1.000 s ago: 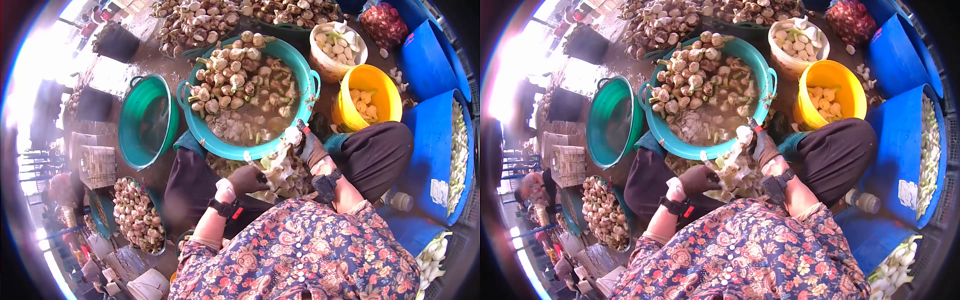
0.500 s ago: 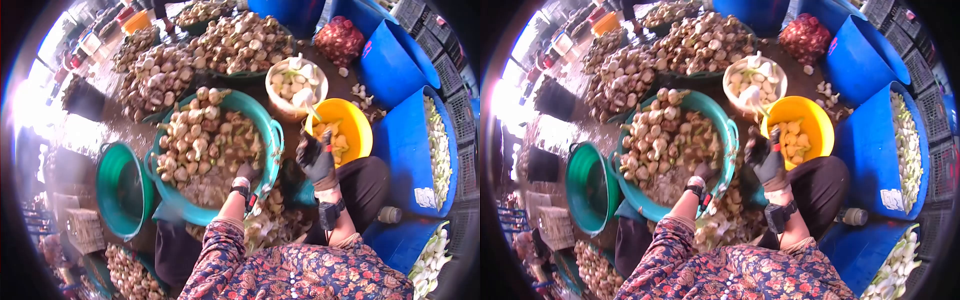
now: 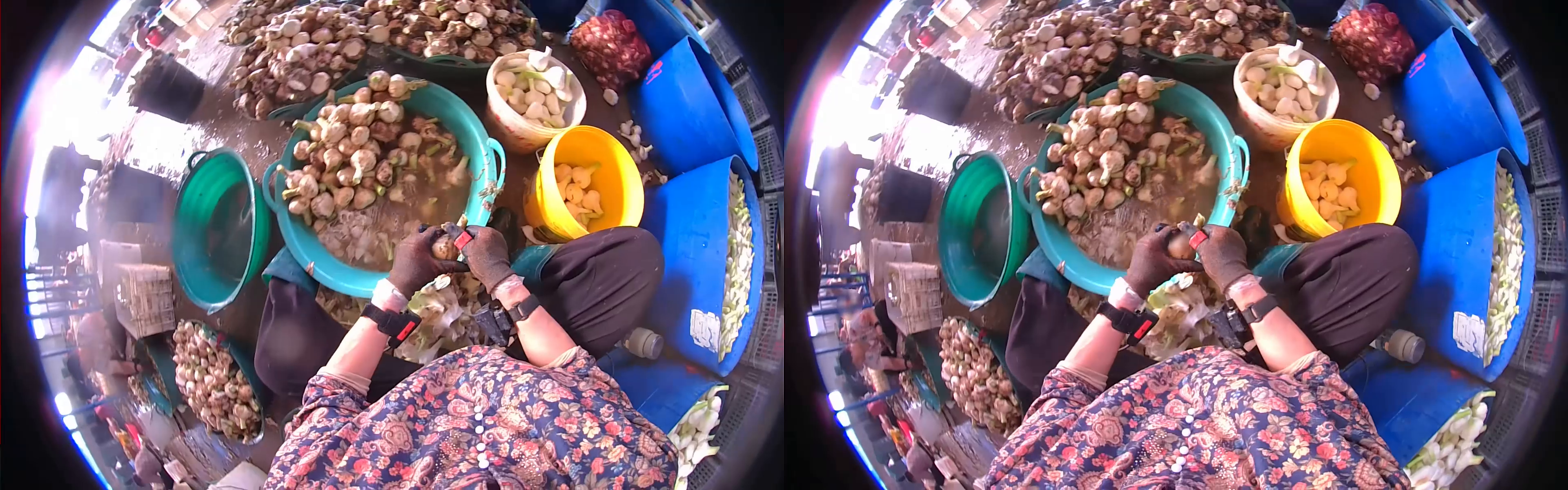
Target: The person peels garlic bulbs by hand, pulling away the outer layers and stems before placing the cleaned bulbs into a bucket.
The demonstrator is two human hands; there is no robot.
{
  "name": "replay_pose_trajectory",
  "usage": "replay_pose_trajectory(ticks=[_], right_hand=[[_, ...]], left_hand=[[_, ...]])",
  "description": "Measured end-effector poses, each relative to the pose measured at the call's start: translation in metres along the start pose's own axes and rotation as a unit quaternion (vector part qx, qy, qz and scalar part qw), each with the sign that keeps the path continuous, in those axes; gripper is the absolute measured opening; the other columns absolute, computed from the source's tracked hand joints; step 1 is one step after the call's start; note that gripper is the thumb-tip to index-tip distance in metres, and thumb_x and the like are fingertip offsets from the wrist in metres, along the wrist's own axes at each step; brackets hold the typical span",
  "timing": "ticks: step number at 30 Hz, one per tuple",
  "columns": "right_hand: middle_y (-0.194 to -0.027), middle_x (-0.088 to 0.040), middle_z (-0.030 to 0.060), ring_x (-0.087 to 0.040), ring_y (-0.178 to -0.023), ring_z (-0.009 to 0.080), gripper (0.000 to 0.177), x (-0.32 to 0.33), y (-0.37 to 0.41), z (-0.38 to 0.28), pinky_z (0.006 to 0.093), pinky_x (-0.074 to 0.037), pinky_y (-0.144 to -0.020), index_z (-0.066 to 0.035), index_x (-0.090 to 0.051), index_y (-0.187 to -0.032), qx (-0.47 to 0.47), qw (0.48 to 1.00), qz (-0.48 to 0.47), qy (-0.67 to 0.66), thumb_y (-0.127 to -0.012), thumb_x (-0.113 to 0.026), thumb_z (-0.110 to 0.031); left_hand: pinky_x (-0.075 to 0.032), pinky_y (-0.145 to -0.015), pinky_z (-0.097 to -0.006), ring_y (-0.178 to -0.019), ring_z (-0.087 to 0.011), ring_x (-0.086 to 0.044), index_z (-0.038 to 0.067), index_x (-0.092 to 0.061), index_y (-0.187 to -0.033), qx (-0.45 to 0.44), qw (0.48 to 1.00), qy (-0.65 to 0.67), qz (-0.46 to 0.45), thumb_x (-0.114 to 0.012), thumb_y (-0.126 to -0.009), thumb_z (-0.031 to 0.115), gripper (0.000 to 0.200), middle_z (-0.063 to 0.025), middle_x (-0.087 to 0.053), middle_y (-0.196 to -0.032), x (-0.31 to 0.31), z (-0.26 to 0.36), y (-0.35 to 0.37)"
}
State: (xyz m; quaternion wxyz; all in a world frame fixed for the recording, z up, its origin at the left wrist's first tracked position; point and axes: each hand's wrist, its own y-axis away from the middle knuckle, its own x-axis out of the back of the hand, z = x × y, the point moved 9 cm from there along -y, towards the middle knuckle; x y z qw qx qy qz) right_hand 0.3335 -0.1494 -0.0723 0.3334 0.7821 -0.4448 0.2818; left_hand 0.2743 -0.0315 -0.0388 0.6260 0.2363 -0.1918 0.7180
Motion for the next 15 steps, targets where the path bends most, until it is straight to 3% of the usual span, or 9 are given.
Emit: replay_pose_trajectory(ticks=[3,6,10,11,14,15], right_hand=[[-0.076,-0.060,0.0263,-0.059,-0.079,0.0436,0.046,0.003,0.015,-0.021,0.0484,-0.046,-0.067,0.000,-0.063,-0.079,0.003,0.998,-0.061,-0.013,-0.088,-0.050,-0.044],[-0.078,-0.059,0.0272,-0.058,-0.080,0.0437,0.043,0.003,0.023,-0.027,0.0473,-0.046,-0.067,0.001,-0.062,-0.081,0.040,0.995,-0.046,-0.076,-0.088,-0.050,-0.040],[-0.072,-0.063,0.0102,-0.062,-0.064,0.0269,0.037,-0.004,0.032,-0.033,0.0367,-0.046,-0.059,-0.001,-0.062,-0.080,0.079,0.935,-0.125,-0.323,-0.088,-0.053,-0.036],[-0.075,-0.060,0.0039,-0.058,-0.064,0.0162,0.035,-0.017,0.038,-0.018,0.0316,-0.046,-0.058,-0.003,-0.062,-0.088,-0.041,0.887,-0.223,-0.402,-0.087,-0.056,-0.038],[-0.080,-0.061,0.0059,-0.056,-0.066,0.0142,0.029,-0.031,0.054,-0.013,0.0302,-0.048,-0.060,-0.005,-0.060,-0.098,-0.185,0.798,-0.215,-0.532,-0.089,-0.056,-0.032],[-0.084,-0.061,0.0053,-0.054,-0.069,0.0115,0.031,-0.037,0.063,-0.016,0.0270,-0.048,-0.064,-0.003,-0.056,-0.107,-0.228,0.757,-0.242,-0.562,-0.092,-0.052,-0.029]], left_hand=[[-0.049,-0.074,-0.0375,-0.083,-0.0304,-0.060,0.005,-0.063,-0.099,-0.002,0.999,-0.041,0.003,-0.085,-0.051,0.040,0.063,-0.0127,-0.057,-0.091,0.013,0.012,0.015],[-0.049,-0.074,-0.0384,-0.083,-0.0311,-0.059,0.005,-0.063,-0.099,-0.001,0.999,-0.048,0.019,-0.086,-0.050,0.040,0.064,-0.0130,-0.057,-0.091,0.020,0.015,0.027],[-0.049,-0.077,-0.0328,-0.086,-0.0214,-0.061,-0.001,-0.061,-0.102,0.038,0.997,0.052,0.039,-0.085,-0.054,0.035,0.065,-0.0110,-0.061,-0.097,0.026,0.000,0.041],[-0.048,-0.077,-0.0295,-0.087,-0.0146,-0.060,-0.004,-0.059,-0.104,0.054,0.989,0.133,0.031,-0.084,-0.058,0.032,0.063,-0.0094,-0.063,-0.100,0.020,-0.008,0.044],[-0.049,-0.076,-0.0283,-0.086,-0.0130,-0.059,-0.004,-0.058,-0.107,0.135,0.957,0.249,0.063,-0.082,-0.062,0.031,0.062,-0.0077,-0.062,-0.099,0.014,-0.018,0.055],[-0.049,-0.077,-0.0277,-0.085,-0.0138,-0.060,-0.003,-0.055,-0.111,0.136,0.917,0.365,0.083,-0.081,-0.066,0.027,0.060,-0.0068,-0.062,-0.099,0.001,-0.029,0.058]])
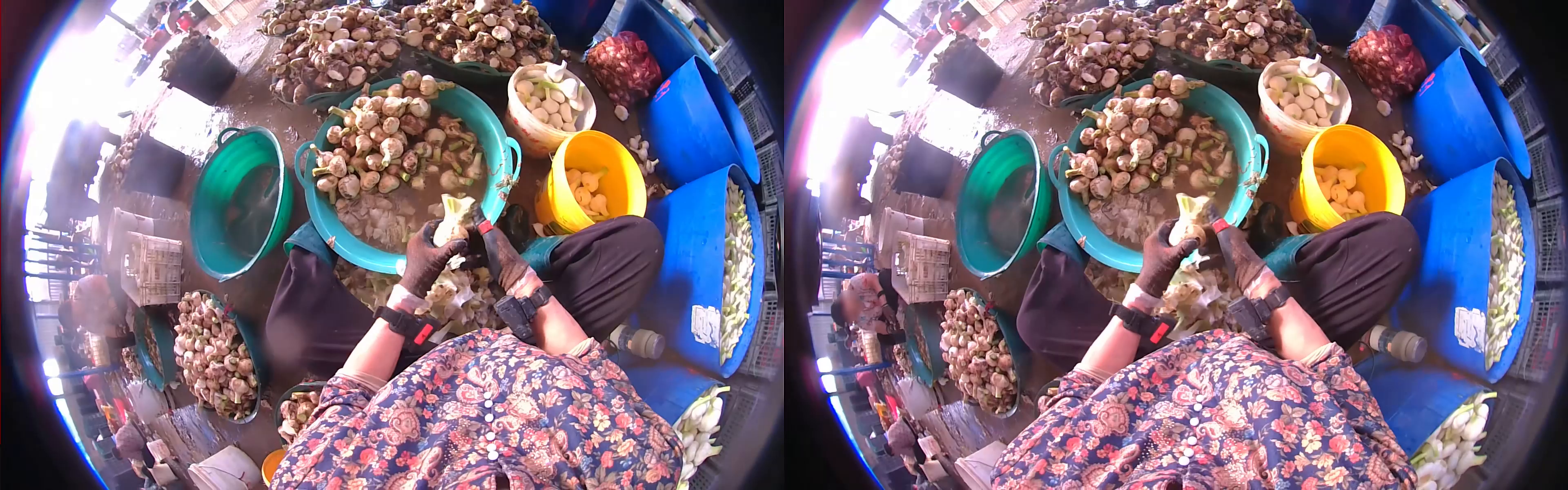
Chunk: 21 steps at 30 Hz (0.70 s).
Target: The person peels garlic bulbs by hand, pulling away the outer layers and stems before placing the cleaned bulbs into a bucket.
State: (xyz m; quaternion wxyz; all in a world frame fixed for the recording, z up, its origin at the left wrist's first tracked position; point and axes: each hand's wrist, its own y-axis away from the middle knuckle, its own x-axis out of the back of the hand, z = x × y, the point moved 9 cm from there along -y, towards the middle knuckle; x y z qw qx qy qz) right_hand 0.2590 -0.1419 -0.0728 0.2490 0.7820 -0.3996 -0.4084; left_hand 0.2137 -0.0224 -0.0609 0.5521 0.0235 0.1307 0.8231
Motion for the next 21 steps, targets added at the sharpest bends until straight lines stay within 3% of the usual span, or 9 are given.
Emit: replay_pose_trajectory(ticks=[3,5,7,8,11,12,16,18,21], right_hand=[[-0.085,-0.060,0.0037,-0.054,-0.069,0.0111,0.036,-0.018,0.002,-0.011,0.0246,-0.047,-0.066,-0.002,-0.054,-0.111,0.263,0.933,-0.137,0.204,-0.096,-0.043,-0.034],[-0.084,-0.060,0.0029,-0.053,-0.069,0.0111,0.043,-0.008,0.004,-0.007,0.0235,-0.044,-0.063,-0.003,-0.052,-0.112,0.257,0.914,-0.109,0.294,-0.097,-0.036,-0.040],[-0.082,-0.059,0.0025,-0.052,-0.066,0.0107,0.042,0.010,-0.025,0.022,0.0243,-0.043,-0.058,-0.004,-0.053,-0.110,0.067,0.977,-0.132,0.150,-0.097,-0.034,-0.040],[-0.076,-0.057,0.0004,-0.047,-0.058,0.0085,0.043,0.026,-0.035,0.021,0.0251,-0.038,-0.050,-0.007,-0.056,-0.103,0.074,0.973,-0.033,0.214,-0.095,-0.037,-0.045],[-0.069,-0.055,-0.0015,-0.044,-0.052,0.0072,0.045,0.000,0.014,0.020,0.0246,-0.034,-0.047,-0.010,-0.059,-0.092,-0.042,0.970,-0.098,0.217,-0.091,-0.042,-0.052],[-0.066,-0.054,-0.0023,-0.043,-0.048,0.0078,0.047,-0.004,0.003,0.019,0.0234,-0.032,-0.045,-0.013,-0.059,-0.083,0.057,0.952,-0.116,0.276,-0.088,-0.045,-0.057],[-0.064,-0.049,-0.0053,-0.041,-0.050,0.0049,0.038,0.004,-0.018,0.039,0.0219,-0.032,-0.045,-0.013,-0.057,-0.083,0.016,0.932,-0.146,0.332,-0.088,-0.051,-0.050],[-0.064,-0.049,-0.0059,-0.040,-0.050,0.0048,0.037,-0.011,-0.010,0.024,0.0228,-0.033,-0.045,-0.012,-0.056,-0.084,0.042,0.949,-0.164,0.265,-0.088,-0.053,-0.049],[-0.080,-0.053,-0.0019,-0.047,-0.065,0.0062,0.039,-0.041,0.026,-0.012,0.0228,-0.039,-0.055,-0.007,-0.055,-0.102,0.109,0.924,-0.205,0.305,-0.086,-0.058,-0.044]], left_hand=[[-0.048,-0.082,-0.0282,-0.092,-0.0157,-0.059,0.000,-0.045,-0.124,-0.041,0.998,-0.023,-0.052,-0.083,-0.065,0.024,0.075,-0.0075,-0.060,-0.104,-0.023,0.027,0.018],[-0.043,-0.092,-0.0376,-0.105,-0.0255,-0.055,0.002,-0.040,-0.130,-0.132,0.956,-0.262,0.019,-0.085,-0.059,0.030,0.089,-0.0138,-0.059,-0.110,-0.006,0.044,0.021],[-0.040,-0.095,-0.0423,-0.109,-0.0310,-0.052,0.003,-0.038,-0.132,-0.252,0.859,-0.438,0.084,-0.086,-0.054,0.035,0.097,-0.0167,-0.058,-0.111,-0.004,0.080,0.038],[-0.037,-0.095,-0.0463,-0.111,-0.0368,-0.048,0.008,-0.049,-0.126,-0.242,0.861,-0.446,0.035,-0.083,-0.056,0.038,0.084,-0.0163,-0.058,-0.112,-0.008,0.081,0.040],[-0.042,-0.089,-0.0439,-0.105,-0.0350,-0.052,0.012,-0.060,-0.115,-0.286,0.806,-0.516,-0.051,-0.077,-0.066,0.032,0.056,-0.0113,-0.060,-0.109,-0.013,0.066,0.044],[-0.047,-0.080,-0.0398,-0.093,-0.0332,-0.058,0.012,-0.067,-0.101,-0.275,0.836,-0.470,-0.067,-0.071,-0.073,0.023,0.031,-0.0098,-0.063,-0.100,-0.016,0.068,0.045],[-0.050,-0.064,-0.0322,-0.070,-0.0266,-0.064,0.007,-0.068,-0.093,-0.220,0.899,-0.379,-0.008,-0.069,-0.078,0.014,0.016,-0.0088,-0.067,-0.081,-0.003,0.055,0.042],[-0.049,-0.062,-0.0293,-0.069,-0.0198,-0.063,0.003,-0.067,-0.092,-0.054,0.981,-0.184,0.025,-0.067,-0.082,0.015,0.016,-0.0061,-0.066,-0.080,0.013,0.027,0.033],[-0.048,-0.061,-0.0223,-0.068,-0.0112,-0.061,-0.002,-0.064,-0.092,0.175,0.971,0.154,0.051,-0.060,-0.089,0.014,0.016,-0.0048,-0.065,-0.079,0.021,-0.007,0.039]])
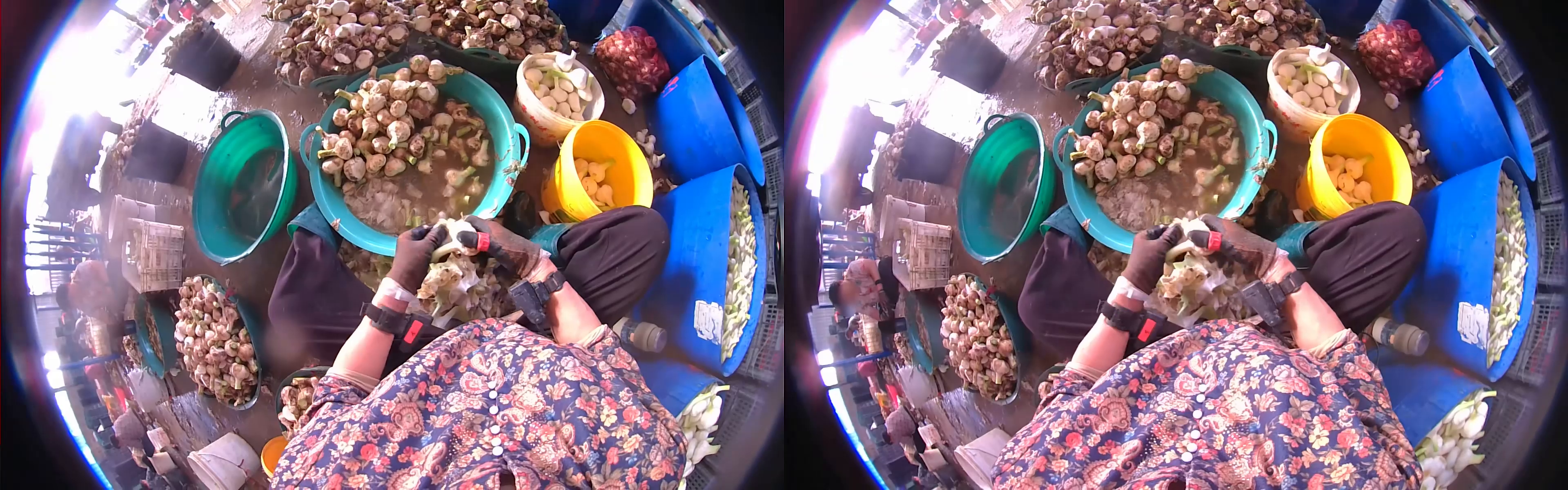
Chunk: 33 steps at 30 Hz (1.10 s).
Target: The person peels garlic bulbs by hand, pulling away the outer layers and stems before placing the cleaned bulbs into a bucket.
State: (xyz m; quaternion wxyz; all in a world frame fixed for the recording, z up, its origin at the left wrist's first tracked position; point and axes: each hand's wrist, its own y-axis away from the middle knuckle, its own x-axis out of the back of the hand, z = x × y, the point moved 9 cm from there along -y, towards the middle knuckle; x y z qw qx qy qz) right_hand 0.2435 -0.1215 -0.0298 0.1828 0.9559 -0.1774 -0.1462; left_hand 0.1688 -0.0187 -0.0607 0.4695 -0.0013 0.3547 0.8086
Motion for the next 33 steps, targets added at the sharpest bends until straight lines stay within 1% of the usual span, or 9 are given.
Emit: replay_pose_trajectory(ticks=[5,8,10,11,16,20,24,29,33], right_hand=[[-0.115,-0.054,0.0060,-0.050,-0.101,0.0115,0.063,-0.011,0.001,-0.017,0.0247,-0.042,-0.087,-0.005,-0.042,-0.132,0.108,0.992,-0.037,-0.053,-0.081,-0.068,-0.031],[-0.119,-0.055,0.0104,-0.049,-0.111,0.0221,0.065,-0.006,0.004,-0.028,0.0312,-0.038,-0.097,-0.010,-0.042,-0.134,0.167,0.949,0.096,0.250,-0.075,-0.070,-0.019],[-0.119,-0.055,0.0140,-0.049,-0.113,0.0277,0.066,-0.024,0.016,-0.055,0.0343,-0.037,-0.099,-0.014,-0.043,-0.134,0.226,0.784,0.205,0.541,-0.073,-0.069,-0.014],[-0.117,-0.054,0.0178,-0.046,-0.113,0.0333,0.058,-0.031,0.025,-0.068,0.0376,-0.038,-0.097,-0.015,-0.054,-0.124,0.244,0.775,0.216,0.541,-0.068,-0.068,-0.010],[-0.092,-0.063,0.0095,-0.058,-0.090,0.0235,0.016,0.005,0.013,-0.042,0.0338,-0.046,-0.081,-0.008,-0.065,-0.094,0.236,0.906,0.272,0.224,-0.078,-0.064,-0.012],[-0.077,-0.062,0.0028,-0.058,-0.061,0.0129,0.018,0.042,0.002,0.024,0.0250,-0.047,-0.056,-0.008,-0.062,-0.088,0.004,0.918,0.284,-0.275,-0.085,-0.064,-0.025],[-0.070,-0.060,0.0008,-0.055,-0.058,0.0103,0.022,0.073,-0.011,0.059,0.0256,-0.045,-0.054,-0.009,-0.062,-0.084,0.026,0.899,0.297,-0.320,-0.082,-0.067,-0.030],[-0.065,-0.056,-0.0017,-0.051,-0.057,0.0083,0.028,0.056,-0.001,0.040,0.0246,-0.042,-0.054,-0.007,-0.062,-0.079,-0.015,0.923,0.331,-0.195,-0.081,-0.068,-0.035],[-0.060,-0.054,0.0002,-0.047,-0.055,0.0080,0.036,0.046,-0.006,0.022,0.0261,-0.039,-0.052,-0.004,-0.061,-0.071,0.043,0.940,0.337,0.027,-0.083,-0.065,-0.037]], left_hand=[[-0.049,-0.069,-0.0219,-0.080,-0.0131,-0.061,0.002,-0.058,-0.109,-0.385,0.837,-0.383,-0.068,-0.056,-0.091,0.018,0.024,-0.0083,-0.064,-0.094,-0.012,0.029,0.023],[-0.050,-0.067,-0.0287,-0.078,-0.0213,-0.063,-0.001,-0.057,-0.110,-0.365,0.826,-0.430,-0.005,-0.061,-0.087,0.017,0.030,-0.0082,-0.065,-0.094,0.007,0.017,0.018],[-0.050,-0.068,-0.0294,-0.078,-0.0225,-0.063,-0.001,-0.056,-0.111,-0.087,0.993,0.082,-0.019,-0.061,-0.087,0.015,0.029,-0.0095,-0.065,-0.094,0.020,-0.012,-0.005],[-0.050,-0.069,-0.0298,-0.078,-0.0232,-0.063,-0.001,-0.056,-0.111,0.072,0.938,0.338,-0.024,-0.060,-0.087,0.015,0.028,-0.0102,-0.065,-0.094,0.008,-0.035,-0.006],[-0.047,-0.070,-0.0241,-0.074,-0.0117,-0.058,-0.001,-0.060,-0.100,-0.240,0.965,-0.102,-0.009,-0.057,-0.091,0.024,0.026,-0.0036,-0.062,-0.089,0.018,0.007,0.001],[-0.047,-0.067,-0.0270,-0.075,-0.0117,-0.059,-0.002,-0.064,-0.091,-0.099,0.980,-0.104,-0.139,-0.065,-0.085,0.026,0.029,-0.0037,-0.064,-0.078,0.004,0.002,0.024],[-0.049,-0.072,-0.0305,-0.080,-0.0184,-0.064,0.007,-0.066,-0.103,-0.052,0.723,-0.617,-0.307,-0.077,-0.069,0.039,0.047,-0.0134,-0.068,-0.088,-0.028,-0.023,0.051],[-0.048,-0.082,-0.0317,-0.094,-0.0220,-0.062,0.000,-0.030,-0.136,-0.253,0.830,-0.498,0.015,-0.076,-0.072,0.036,0.087,-0.0187,-0.059,-0.114,-0.019,0.026,0.019],[-0.048,-0.078,-0.0279,-0.089,-0.0148,-0.058,-0.004,-0.025,-0.137,-0.250,0.906,-0.337,-0.057,-0.063,-0.087,0.022,0.068,-0.0118,-0.058,-0.105,-0.036,0.018,0.002]])
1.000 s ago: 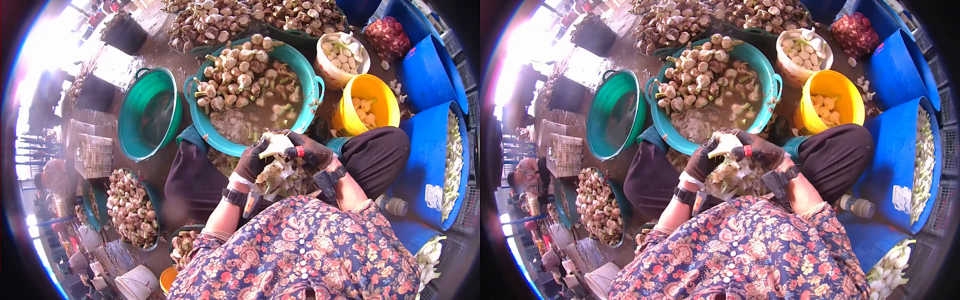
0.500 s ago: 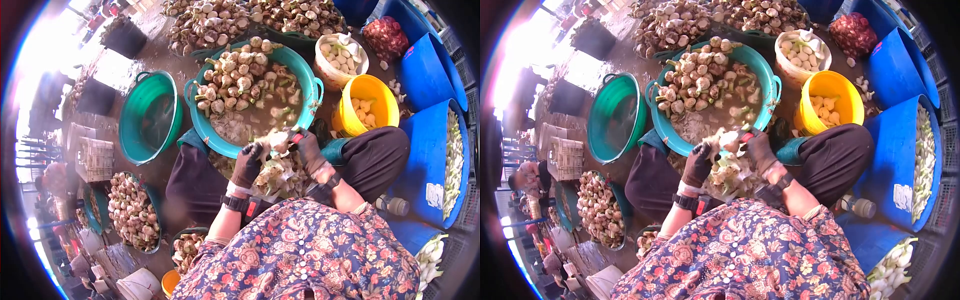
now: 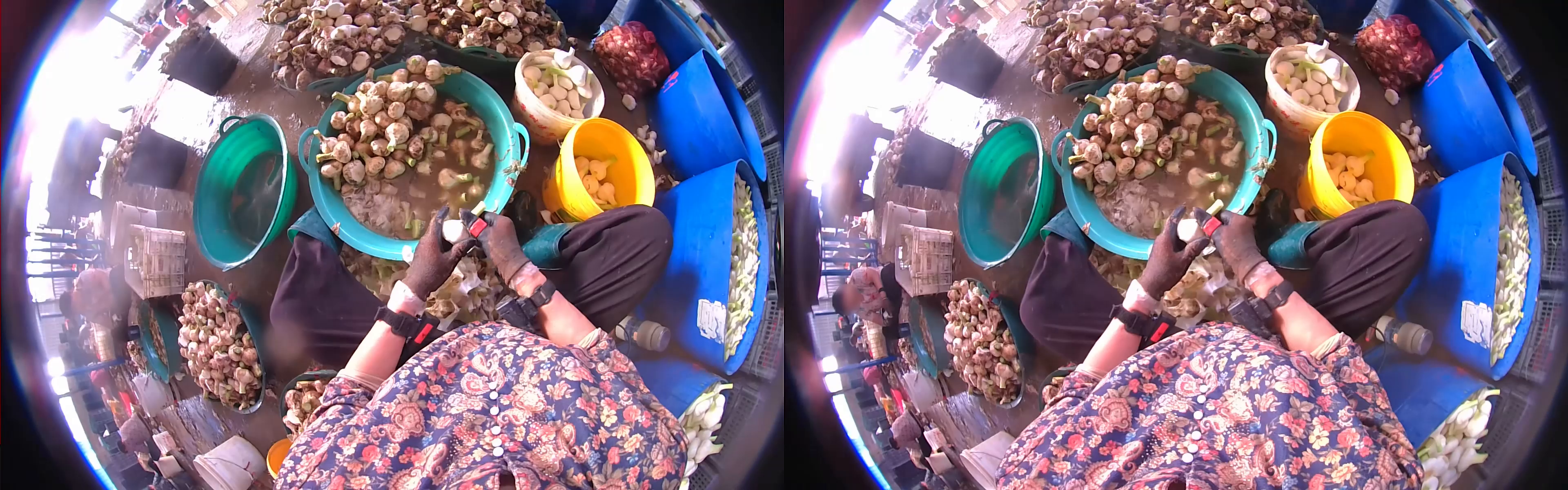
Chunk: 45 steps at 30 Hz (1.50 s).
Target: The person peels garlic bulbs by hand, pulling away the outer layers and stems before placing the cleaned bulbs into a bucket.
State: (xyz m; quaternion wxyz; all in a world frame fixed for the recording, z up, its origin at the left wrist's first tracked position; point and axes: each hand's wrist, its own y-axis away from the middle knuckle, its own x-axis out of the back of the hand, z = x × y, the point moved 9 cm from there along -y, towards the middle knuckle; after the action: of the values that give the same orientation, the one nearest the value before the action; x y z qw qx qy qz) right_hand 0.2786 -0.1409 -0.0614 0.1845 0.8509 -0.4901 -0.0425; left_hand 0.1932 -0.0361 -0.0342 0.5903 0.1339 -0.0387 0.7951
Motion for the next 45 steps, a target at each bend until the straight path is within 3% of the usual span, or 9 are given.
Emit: replay_pose_trajectory(ticks=[8,11,15,19,24,31,35,41,45], right_hand=[[-0.056,-0.054,-0.0001,-0.048,-0.047,0.0068,0.030,-0.007,0.009,-0.005,0.0222,-0.038,-0.045,-0.007,-0.062,-0.073,-0.057,0.990,-0.121,-0.049,-0.089,-0.058,-0.032],[-0.068,-0.061,0.0030,-0.055,-0.058,0.0116,0.025,-0.009,0.003,-0.005,0.0260,-0.044,-0.054,-0.003,-0.063,-0.083,0.024,0.989,-0.142,-0.034,-0.089,-0.055,-0.025],[-0.087,-0.063,0.0037,-0.058,-0.081,0.0141,0.021,-0.006,0.006,-0.028,0.0287,-0.047,-0.074,-0.003,-0.061,-0.102,0.179,0.972,-0.064,0.140,-0.087,-0.051,-0.015],[-0.098,-0.060,0.0052,-0.056,-0.090,0.0135,0.030,-0.011,0.011,-0.014,0.0282,-0.045,-0.080,0.000,-0.055,-0.116,-0.058,0.952,-0.090,-0.286,-0.091,-0.051,-0.017],[-0.100,-0.061,0.0037,-0.055,-0.089,0.0109,0.024,-0.019,0.016,-0.023,0.0266,-0.045,-0.080,-0.001,-0.058,-0.111,0.064,0.981,-0.165,-0.085,-0.089,-0.055,-0.012],[-0.091,-0.064,0.0027,-0.057,-0.081,0.0096,0.016,-0.006,0.004,-0.010,0.0232,-0.048,-0.073,-0.002,-0.064,-0.101,0.011,0.973,-0.079,-0.214,-0.087,-0.059,-0.009],[-0.093,-0.063,0.0030,-0.059,-0.080,0.0117,0.018,0.012,-0.009,-0.001,0.0238,-0.048,-0.073,0.000,-0.063,-0.102,-0.043,0.943,-0.030,-0.328,-0.086,-0.060,-0.007],[-0.077,-0.062,-0.0001,-0.056,-0.068,0.0070,0.011,0.008,-0.006,-0.001,0.0209,-0.045,-0.060,-0.003,-0.066,-0.088,-0.043,0.977,-0.016,-0.209,-0.081,-0.068,-0.012],[-0.071,-0.060,-0.0009,-0.051,-0.064,0.0052,0.016,0.013,-0.002,-0.007,0.0215,-0.040,-0.056,-0.001,-0.067,-0.083,-0.087,0.993,-0.011,-0.081,-0.079,-0.071,-0.016]], left_hand=[[-0.046,-0.061,-0.0269,-0.068,-0.0161,-0.057,0.004,-0.044,-0.126,0.159,0.925,0.344,0.000,-0.044,-0.092,0.043,0.052,-0.0092,-0.059,-0.094,-0.008,-0.044,0.004],[-0.046,-0.060,-0.0283,-0.071,-0.0175,-0.058,0.005,-0.049,-0.118,0.250,0.646,0.700,-0.172,-0.044,-0.089,0.046,0.050,-0.0107,-0.060,-0.095,-0.038,-0.039,0.016],[-0.048,-0.072,-0.0356,-0.088,-0.0236,-0.059,0.004,-0.052,-0.115,0.222,0.599,0.725,-0.256,-0.045,-0.088,0.039,0.045,-0.0117,-0.059,-0.104,-0.054,-0.006,0.029],[-0.049,-0.086,-0.0431,-0.096,-0.0266,-0.059,0.001,-0.050,-0.116,0.189,0.784,0.590,-0.033,-0.052,-0.086,0.031,0.043,-0.0113,-0.059,-0.103,-0.027,-0.041,0.016],[-0.050,-0.080,-0.0337,-0.093,-0.0196,-0.059,0.000,-0.057,-0.105,0.034,0.959,0.280,-0.041,-0.057,-0.087,0.019,0.026,-0.0089,-0.060,-0.101,-0.005,-0.031,0.015],[-0.045,-0.066,-0.0253,-0.074,-0.0081,-0.055,-0.001,-0.063,-0.090,0.045,0.986,0.147,0.057,-0.064,-0.084,0.006,0.010,-0.0001,-0.060,-0.077,0.024,0.007,0.016],[-0.047,-0.069,-0.0294,-0.075,-0.0167,-0.060,0.003,-0.066,-0.093,0.071,0.894,-0.347,-0.274,-0.075,-0.073,0.017,0.026,-0.0091,-0.064,-0.082,-0.003,-0.012,0.048],[-0.046,-0.066,-0.0346,-0.077,-0.0268,-0.057,0.008,-0.066,-0.098,-0.081,0.970,-0.205,0.100,-0.081,-0.064,0.027,0.042,-0.0112,-0.058,-0.086,0.038,0.062,0.011],[-0.045,-0.063,-0.0362,-0.072,-0.0279,-0.057,0.011,-0.069,-0.088,-0.153,0.958,-0.234,0.058,-0.077,-0.067,0.020,0.025,-0.0108,-0.058,-0.080,0.020,0.055,-0.004]])
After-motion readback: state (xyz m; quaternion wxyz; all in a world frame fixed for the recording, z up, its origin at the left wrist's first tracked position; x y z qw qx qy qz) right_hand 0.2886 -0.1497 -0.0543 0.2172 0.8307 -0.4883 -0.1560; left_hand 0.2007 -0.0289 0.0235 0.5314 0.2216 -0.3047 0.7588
